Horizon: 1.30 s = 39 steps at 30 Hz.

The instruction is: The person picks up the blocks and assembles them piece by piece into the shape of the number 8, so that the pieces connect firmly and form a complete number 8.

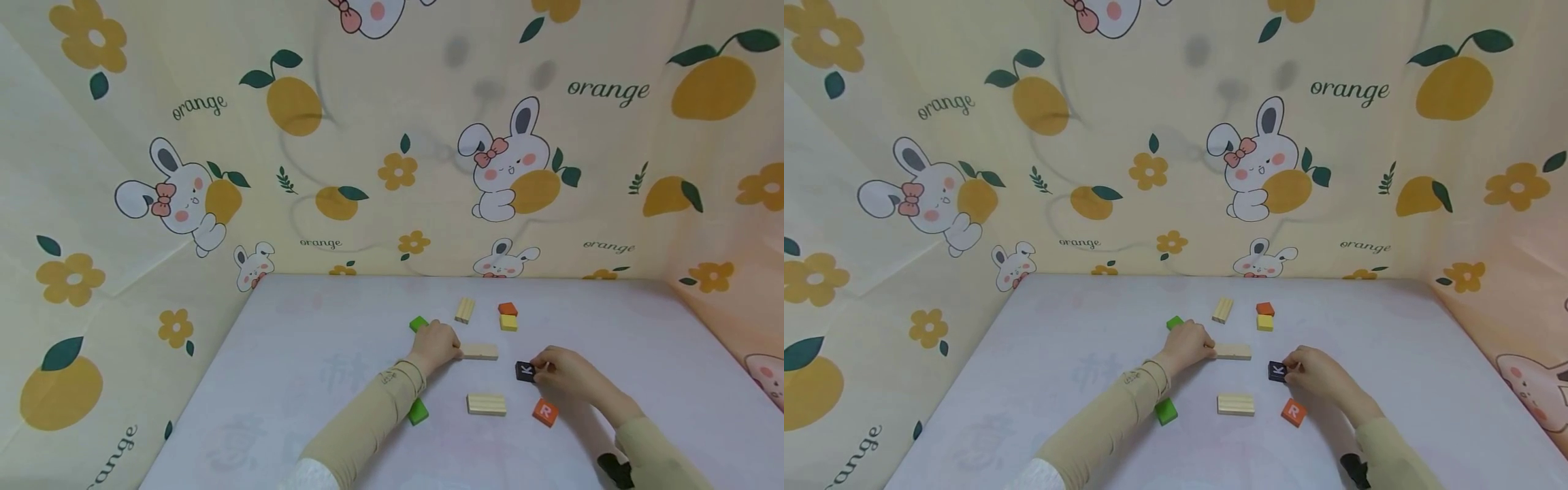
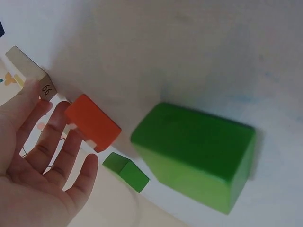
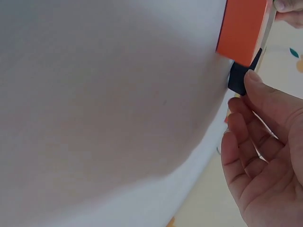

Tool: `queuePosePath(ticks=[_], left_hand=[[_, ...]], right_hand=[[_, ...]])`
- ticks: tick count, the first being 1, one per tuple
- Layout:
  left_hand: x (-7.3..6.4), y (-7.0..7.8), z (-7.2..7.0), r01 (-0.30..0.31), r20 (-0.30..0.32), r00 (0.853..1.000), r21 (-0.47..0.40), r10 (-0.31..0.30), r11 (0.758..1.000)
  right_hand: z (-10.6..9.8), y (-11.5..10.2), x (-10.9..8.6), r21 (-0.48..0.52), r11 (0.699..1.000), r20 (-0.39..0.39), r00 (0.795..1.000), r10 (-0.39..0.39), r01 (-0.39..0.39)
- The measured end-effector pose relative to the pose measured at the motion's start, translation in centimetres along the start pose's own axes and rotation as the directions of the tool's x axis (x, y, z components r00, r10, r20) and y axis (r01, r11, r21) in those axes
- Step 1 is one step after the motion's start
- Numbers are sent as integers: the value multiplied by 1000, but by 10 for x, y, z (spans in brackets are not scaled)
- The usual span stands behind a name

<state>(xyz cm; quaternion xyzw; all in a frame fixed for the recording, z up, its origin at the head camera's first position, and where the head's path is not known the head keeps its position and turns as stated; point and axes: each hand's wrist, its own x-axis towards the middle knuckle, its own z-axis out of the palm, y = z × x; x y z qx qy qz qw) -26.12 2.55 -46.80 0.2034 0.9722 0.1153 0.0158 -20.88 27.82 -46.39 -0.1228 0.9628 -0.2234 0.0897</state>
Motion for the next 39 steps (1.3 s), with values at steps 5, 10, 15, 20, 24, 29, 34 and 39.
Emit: queuePosePath(ticks=[5,10,15,20,24,29,34,39], left_hand=[[0,-1,1,1,-1,1000,-4,-1,1000],[0,-1,0,-3,3,1000,-11,3,1000],[0,-1,0,-11,3,1000,-10,11,1000],[0,-1,-1,-10,1,1000,0,10,1000],[1,-2,0,-7,4,1000,3,7,1000],[1,-2,1,-8,2,1000,3,8,1000],[0,-3,1,-8,-3,1000,-3,8,1000],[0,-2,0,2,6,1000,-15,-2,1000]], right_hand=[[5,-6,7,5,1000,9,1000,9,-9],[8,-12,12,-8,1000,14,1000,-4,4],[10,-16,15,-6,1000,23,1000,15,-15],[10,-19,17,4,1000,28,999,17,-17],[11,-21,19,5,1000,30,999,23,-23],[12,-22,19,10,1000,32,999,20,-20],[12,-22,20,6,1000,34,999,21,-21],[9,-23,20,-6,1000,48,999,24,-24]])
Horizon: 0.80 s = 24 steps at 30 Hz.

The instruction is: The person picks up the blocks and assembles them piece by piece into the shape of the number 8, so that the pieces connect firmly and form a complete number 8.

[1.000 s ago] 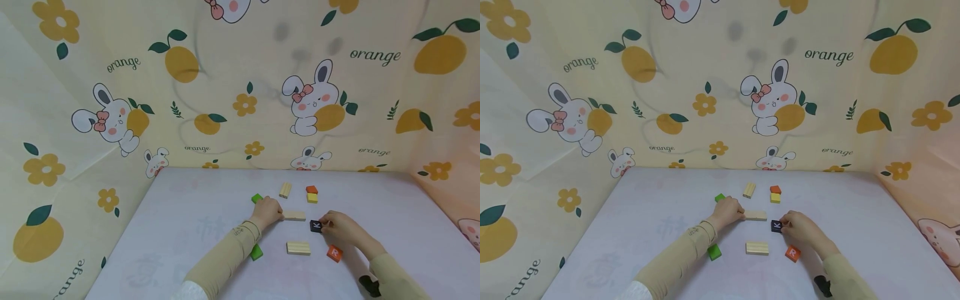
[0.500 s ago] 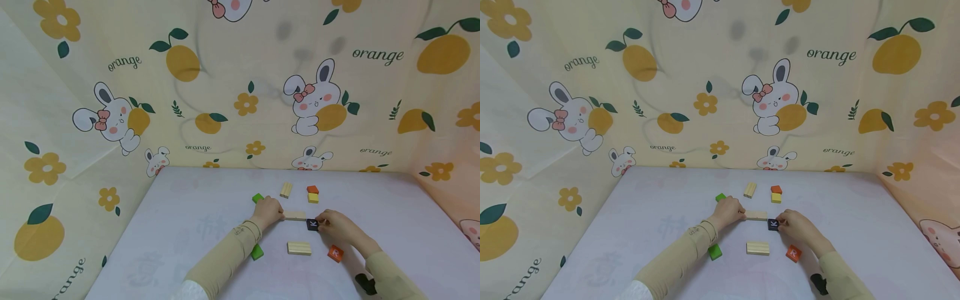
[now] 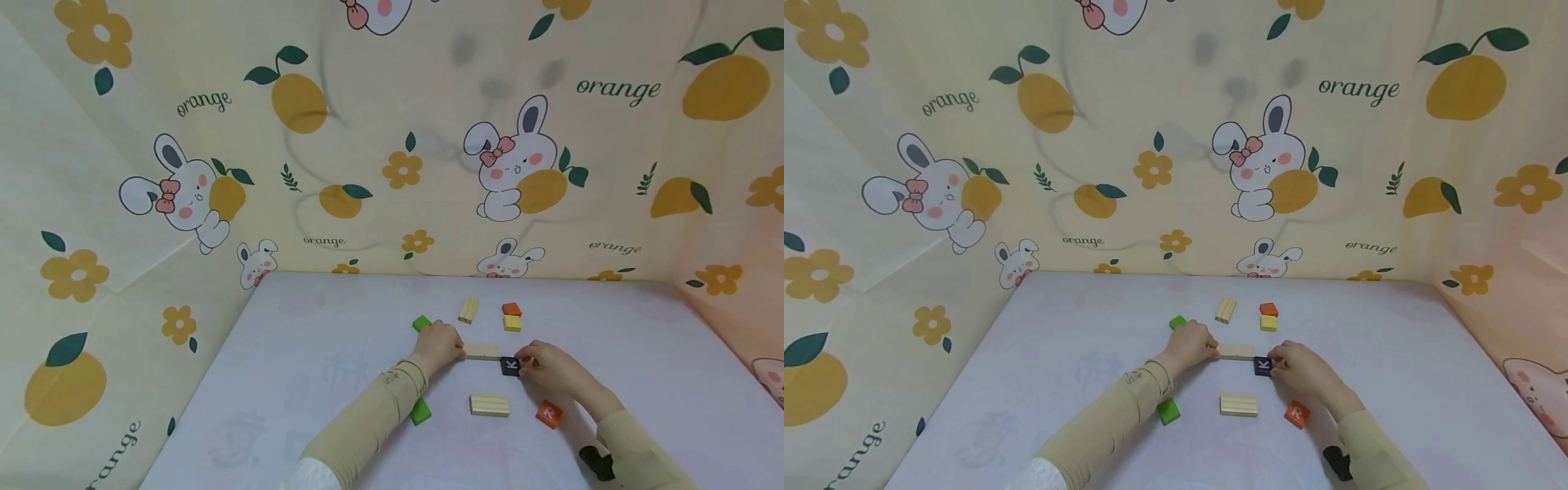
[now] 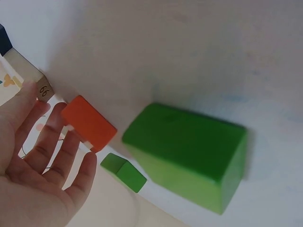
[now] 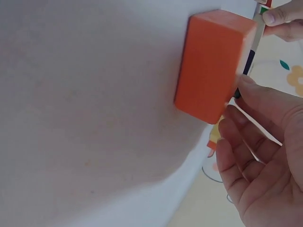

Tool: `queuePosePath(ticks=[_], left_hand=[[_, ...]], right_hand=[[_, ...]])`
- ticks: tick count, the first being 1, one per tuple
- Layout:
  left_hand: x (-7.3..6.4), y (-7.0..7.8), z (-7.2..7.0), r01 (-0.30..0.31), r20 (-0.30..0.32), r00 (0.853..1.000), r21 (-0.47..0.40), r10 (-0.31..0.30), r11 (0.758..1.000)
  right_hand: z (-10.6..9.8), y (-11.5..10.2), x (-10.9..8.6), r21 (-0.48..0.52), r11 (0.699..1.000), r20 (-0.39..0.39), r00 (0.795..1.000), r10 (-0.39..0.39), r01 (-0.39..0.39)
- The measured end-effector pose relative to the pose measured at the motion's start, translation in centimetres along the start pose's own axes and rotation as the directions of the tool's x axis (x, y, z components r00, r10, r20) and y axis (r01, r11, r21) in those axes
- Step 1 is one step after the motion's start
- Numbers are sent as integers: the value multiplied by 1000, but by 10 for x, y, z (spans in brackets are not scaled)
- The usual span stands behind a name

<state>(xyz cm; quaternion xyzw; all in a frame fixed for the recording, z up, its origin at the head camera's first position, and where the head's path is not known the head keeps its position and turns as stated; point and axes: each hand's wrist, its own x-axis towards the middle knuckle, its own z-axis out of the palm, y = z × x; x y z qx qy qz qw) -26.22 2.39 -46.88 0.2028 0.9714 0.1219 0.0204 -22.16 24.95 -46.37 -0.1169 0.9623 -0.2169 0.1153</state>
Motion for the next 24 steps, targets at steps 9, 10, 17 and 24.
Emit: queuePosePath(ticks=[9,10,17,24], left_hand=[[1,0,2,-11,-1,1000,12,11,1000],[1,0,2,-10,0,1000,14,10,1000],[0,1,1,-6,1,1000,15,6,1000],[0,1,1,-10,-6,1000,26,10,1000]], right_hand=[[-8,-3,2,-20,999,-13,999,-30,30],[-10,-3,3,-22,999,-18,999,-43,42],[-18,2,16,-34,998,-38,998,-51,49],[-21,13,37,3,999,-54,997,-47,47]])
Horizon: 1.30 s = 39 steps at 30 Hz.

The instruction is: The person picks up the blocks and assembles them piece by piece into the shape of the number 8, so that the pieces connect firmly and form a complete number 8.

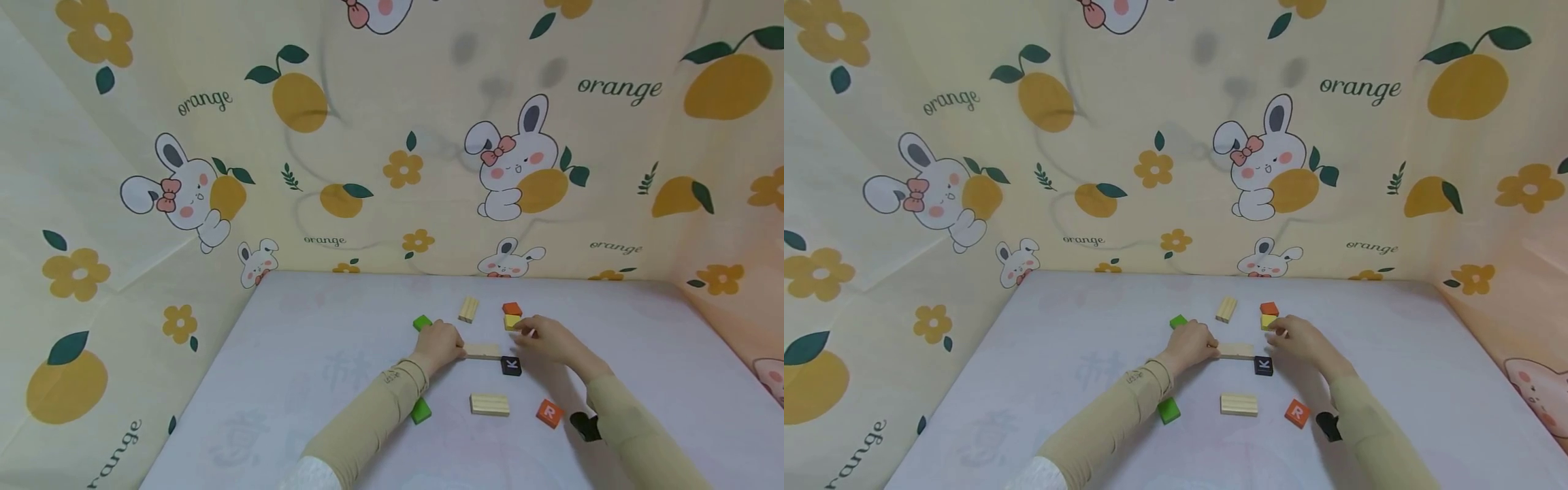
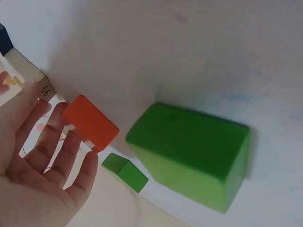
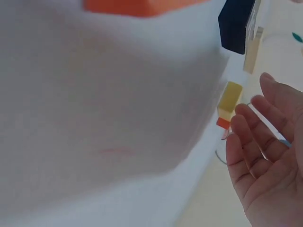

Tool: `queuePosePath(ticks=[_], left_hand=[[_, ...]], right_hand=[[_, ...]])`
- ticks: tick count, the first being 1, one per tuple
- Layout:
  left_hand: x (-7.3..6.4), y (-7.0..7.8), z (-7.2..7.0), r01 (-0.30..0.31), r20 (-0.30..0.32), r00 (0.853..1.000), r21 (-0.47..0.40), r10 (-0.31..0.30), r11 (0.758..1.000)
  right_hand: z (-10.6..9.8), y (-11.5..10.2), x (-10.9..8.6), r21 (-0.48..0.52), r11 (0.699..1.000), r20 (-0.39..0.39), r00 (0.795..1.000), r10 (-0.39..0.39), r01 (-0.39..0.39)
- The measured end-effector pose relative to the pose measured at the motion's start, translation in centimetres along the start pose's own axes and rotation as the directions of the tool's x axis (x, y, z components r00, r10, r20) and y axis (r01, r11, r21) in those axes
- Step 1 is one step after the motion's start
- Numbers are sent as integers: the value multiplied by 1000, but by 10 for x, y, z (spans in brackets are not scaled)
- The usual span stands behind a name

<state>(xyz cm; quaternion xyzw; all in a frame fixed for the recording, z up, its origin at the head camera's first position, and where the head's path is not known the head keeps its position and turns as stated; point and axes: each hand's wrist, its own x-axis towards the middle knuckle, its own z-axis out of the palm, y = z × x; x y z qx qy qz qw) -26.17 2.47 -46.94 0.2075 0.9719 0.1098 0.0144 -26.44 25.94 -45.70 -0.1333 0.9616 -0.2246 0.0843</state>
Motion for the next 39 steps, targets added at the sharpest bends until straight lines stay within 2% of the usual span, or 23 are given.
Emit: queuePosePath(ticks=[7,17,28,34,39], left_hand=[[0,0,0,1,4,1000,5,-1,1000],[0,-1,0,1,10,1000,5,-1,1000],[0,-2,-1,14,14,1000,-23,-13,1000],[1,-4,-1,11,5,1000,-13,-11,1000],[0,-1,-2,10,23,1000,8,-10,1000]], right_hand=[[1,10,12,24,998,5,999,54,-54],[8,23,19,47,991,-10,992,122,-122],[8,21,24,102,978,13,983,183,-183],[5,19,27,123,966,33,974,225,-227],[6,24,29,128,959,46,967,249,-253]])
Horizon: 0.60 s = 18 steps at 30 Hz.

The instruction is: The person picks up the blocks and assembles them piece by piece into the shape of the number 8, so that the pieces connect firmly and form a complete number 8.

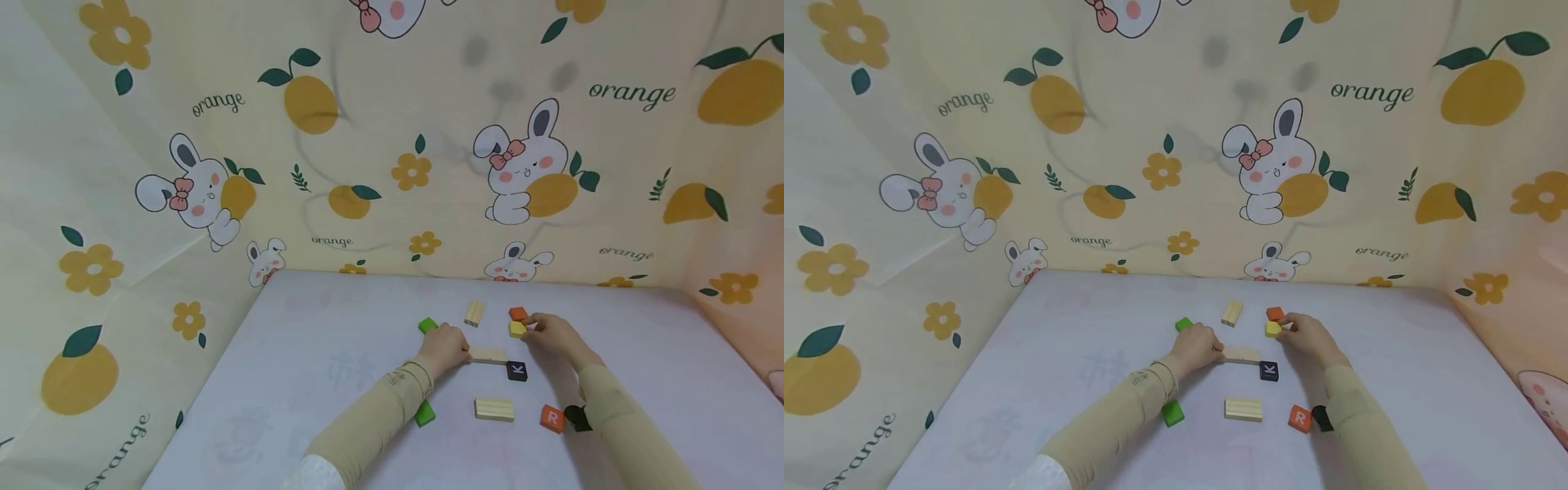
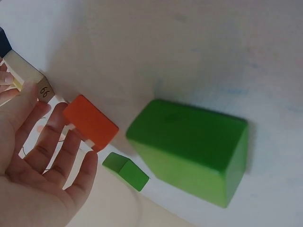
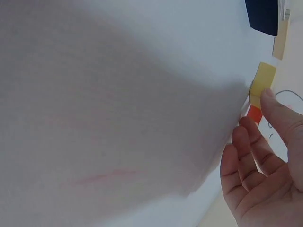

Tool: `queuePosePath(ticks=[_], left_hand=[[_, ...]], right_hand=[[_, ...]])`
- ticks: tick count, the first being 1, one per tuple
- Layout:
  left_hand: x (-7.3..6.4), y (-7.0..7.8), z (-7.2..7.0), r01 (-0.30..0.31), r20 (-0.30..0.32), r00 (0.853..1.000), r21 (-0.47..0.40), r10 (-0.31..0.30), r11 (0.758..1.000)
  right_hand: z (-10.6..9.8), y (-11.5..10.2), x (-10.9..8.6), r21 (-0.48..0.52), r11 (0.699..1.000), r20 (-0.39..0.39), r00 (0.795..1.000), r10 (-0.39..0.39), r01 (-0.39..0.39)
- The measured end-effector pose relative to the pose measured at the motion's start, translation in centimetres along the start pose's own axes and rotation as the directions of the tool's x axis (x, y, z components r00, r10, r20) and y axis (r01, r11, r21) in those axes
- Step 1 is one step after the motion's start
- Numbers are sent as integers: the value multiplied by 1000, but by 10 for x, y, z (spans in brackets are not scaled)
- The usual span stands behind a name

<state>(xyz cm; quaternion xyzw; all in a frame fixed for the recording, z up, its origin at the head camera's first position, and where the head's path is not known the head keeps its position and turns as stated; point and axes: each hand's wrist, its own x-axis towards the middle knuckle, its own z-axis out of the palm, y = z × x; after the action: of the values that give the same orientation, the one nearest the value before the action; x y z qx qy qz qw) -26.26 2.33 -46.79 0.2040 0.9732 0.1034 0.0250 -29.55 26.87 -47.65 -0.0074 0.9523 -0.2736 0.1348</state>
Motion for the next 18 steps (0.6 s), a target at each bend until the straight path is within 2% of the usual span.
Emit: queuePosePath(ticks=[5,11,18], left_hand=[[-1,2,2,1,1,1000,15,-1,1000],[-1,1,3,2,-2,1000,9,-2,1000],[1,1,3,1,1,1000,-2,-1,1000]], right_hand=[[0,3,-2,-4,1000,10,1000,-12,13],[-1,0,-6,-5,999,25,999,-43,43],[-3,-6,-13,-24,999,39,998,-43,44]])
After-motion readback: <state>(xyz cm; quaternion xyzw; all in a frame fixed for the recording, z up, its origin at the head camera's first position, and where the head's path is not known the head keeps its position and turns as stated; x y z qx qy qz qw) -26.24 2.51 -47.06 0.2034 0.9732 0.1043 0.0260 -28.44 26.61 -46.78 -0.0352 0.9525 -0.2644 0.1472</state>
